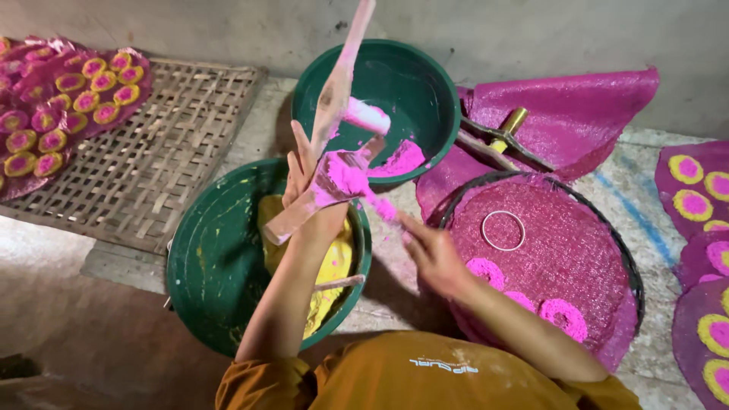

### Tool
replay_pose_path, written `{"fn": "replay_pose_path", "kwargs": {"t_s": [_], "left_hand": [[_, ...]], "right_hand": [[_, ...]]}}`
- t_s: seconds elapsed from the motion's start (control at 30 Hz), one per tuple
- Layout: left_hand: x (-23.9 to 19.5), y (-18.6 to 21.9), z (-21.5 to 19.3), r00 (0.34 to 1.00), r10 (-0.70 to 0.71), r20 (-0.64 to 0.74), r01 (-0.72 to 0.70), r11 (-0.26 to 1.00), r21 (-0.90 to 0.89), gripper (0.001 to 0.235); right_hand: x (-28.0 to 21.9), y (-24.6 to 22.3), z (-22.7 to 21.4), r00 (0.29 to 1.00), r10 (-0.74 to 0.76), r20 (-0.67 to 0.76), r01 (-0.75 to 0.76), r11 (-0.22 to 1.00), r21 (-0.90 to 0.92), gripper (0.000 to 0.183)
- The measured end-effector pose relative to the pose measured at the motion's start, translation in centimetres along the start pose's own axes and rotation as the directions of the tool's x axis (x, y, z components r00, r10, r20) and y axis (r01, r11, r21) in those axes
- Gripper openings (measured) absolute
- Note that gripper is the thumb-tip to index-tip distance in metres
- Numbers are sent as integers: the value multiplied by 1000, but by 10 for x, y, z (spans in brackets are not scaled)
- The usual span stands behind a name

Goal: The person scoops yellow and pink powders into a handheld mold, presses them into circular shapes on a pink mat, and arranges the finished pieces on a woven tray. The process is repeated multiple times with consistent hand motions.

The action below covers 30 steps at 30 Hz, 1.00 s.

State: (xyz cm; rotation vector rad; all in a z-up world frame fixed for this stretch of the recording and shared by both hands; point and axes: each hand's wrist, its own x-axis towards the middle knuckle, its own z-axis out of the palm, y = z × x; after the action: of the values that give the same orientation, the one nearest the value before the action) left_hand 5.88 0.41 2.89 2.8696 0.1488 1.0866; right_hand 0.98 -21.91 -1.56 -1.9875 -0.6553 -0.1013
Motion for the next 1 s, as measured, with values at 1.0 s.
{"fn": "replay_pose_path", "kwargs": {"t_s": [1.0], "left_hand": [[-59,-79,87,759,175,627,651,-216,-728,41]], "right_hand": [[21,0,-137,989,-144,-38,132,967,-217,35]]}}
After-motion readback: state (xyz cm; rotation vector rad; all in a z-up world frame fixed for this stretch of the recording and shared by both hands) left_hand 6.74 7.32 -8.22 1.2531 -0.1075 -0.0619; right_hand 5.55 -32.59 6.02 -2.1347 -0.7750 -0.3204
